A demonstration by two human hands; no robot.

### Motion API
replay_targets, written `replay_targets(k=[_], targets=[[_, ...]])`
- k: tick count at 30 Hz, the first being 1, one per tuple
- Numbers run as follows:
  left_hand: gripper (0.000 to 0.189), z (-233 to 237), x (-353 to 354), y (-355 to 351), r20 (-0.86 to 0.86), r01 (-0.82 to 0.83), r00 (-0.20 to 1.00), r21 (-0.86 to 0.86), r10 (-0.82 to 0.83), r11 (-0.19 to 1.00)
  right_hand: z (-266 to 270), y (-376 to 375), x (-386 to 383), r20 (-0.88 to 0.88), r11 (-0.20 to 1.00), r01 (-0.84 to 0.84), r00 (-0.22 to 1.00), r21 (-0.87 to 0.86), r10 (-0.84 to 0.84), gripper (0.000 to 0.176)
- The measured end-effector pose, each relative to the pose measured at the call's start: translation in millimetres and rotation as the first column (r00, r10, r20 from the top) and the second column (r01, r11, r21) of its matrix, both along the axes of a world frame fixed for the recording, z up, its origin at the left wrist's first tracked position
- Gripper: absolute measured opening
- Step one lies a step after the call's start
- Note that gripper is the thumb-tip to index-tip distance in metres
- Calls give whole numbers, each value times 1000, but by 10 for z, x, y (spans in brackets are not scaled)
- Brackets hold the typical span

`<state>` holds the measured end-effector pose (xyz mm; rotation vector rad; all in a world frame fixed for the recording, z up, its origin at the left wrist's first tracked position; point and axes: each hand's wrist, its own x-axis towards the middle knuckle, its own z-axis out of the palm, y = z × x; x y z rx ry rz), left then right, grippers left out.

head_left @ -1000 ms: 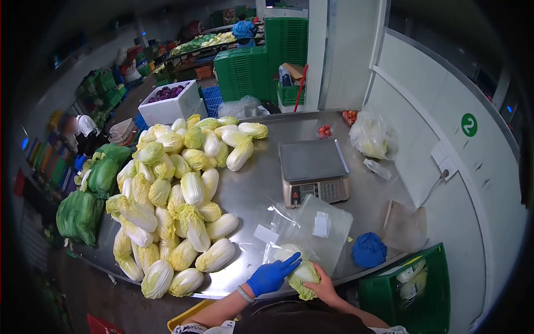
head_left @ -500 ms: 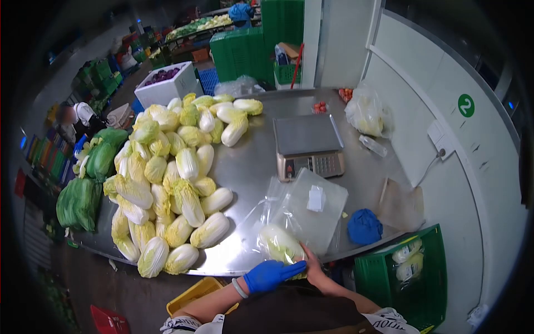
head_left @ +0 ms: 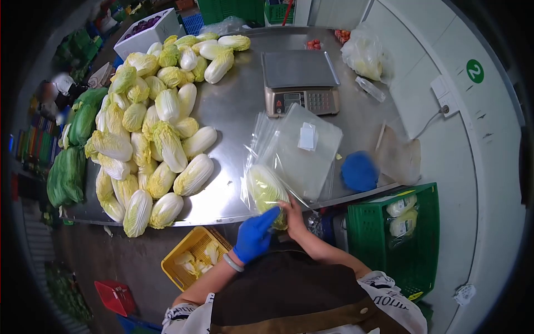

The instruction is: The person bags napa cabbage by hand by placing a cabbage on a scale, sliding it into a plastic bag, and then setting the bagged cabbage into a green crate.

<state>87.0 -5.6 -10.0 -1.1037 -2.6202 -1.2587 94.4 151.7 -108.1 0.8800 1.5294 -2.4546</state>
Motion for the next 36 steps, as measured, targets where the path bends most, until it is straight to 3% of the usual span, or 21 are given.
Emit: replay_targets(k=[2,3,6,8,9,10,11,12,14,15,18,19,22,23,26,30,31,32,34,35,36], targets=[[59,42,3,140,38,-213,977,174,209,962,-58,48,82,-204,885,-103,955,453,215,59],[53,81,60,208,148,-261,960,171,238,950,-67,56,127,-235,911,-122,945,394,228,60],[48,-90,131,272,-68,-100,993,-99,94,990,5,51,138,-266,970,-196,936,147,229,60],[43,-119,203,295,-162,115,980,-37,-119,993,96,39,127,-175,968,-221,964,-118,199,59],[43,-109,248,294,-177,207,962,-32,-210,978,27,96,94,-192,945,-253,937,207,293,57],[43,-94,285,292,-195,297,935,-29,-297,954,20,72,119,-231,966,-229,953,-122,197,52],[48,-53,325,215,-204,358,889,-248,-410,900,116,55,167,-108,913,-180,983,-366,151,51],[49,-12,339,165,-222,326,893,-284,-393,902,182,40,213,26,808,-92,991,-582,132,51],[52,80,286,105,-272,257,891,-355,-363,899,124,0,253,-57,626,-104,994,-773,95,53],[59,148,341,55,-312,63,936,-305,-162,950,85,-20,271,-93,516,-113,994,-849,64,54],[60,-62,572,-15,-263,-381,917,-350,300,856,-76,-43,264,58,664,53,998,-746,-15,58],[57,-164,629,-50,-175,-426,904,-457,390,781,-177,-77,254,25,682,90,994,-726,-104,60],[57,-533,925,-236,81,-420,867,-410,491,809,-158,-48,196,-17,607,70,991,-792,-136,61],[53,-457,965,-179,112,-501,836,-244,538,830,-106,-53,187,32,669,118,990,-734,-140,62],[48,-521,1045,-204,349,-644,690,-106,634,758,-323,9,254,59,691,120,992,-713,-112,62],[57,-769,1115,-389,535,-469,632,-311,561,826,-296,174,587,26,677,-118,980,-726,199,67],[56,-751,1134,-335,603,-480,637,-177,479,860,-182,181,757,212,770,-61,945,-635,249,69],[54,-703,1115,-298,600,-476,616,-234,511,848,-210,226,944,287,809,-70,914,-584,286,59],[50,-596,1090,-244,590,-457,567,-357,576,815,-189,346,1162,150,830,-472,836,-297,528,41],[41,-517,1066,-213,549,-455,535,-453,642,767,-109,350,1173,26,805,-592,806,37,591,35],[39,-645,1145,-256,576,-493,546,-366,608,789,23,331,1116,-74,701,-606,735,376,674,29]])
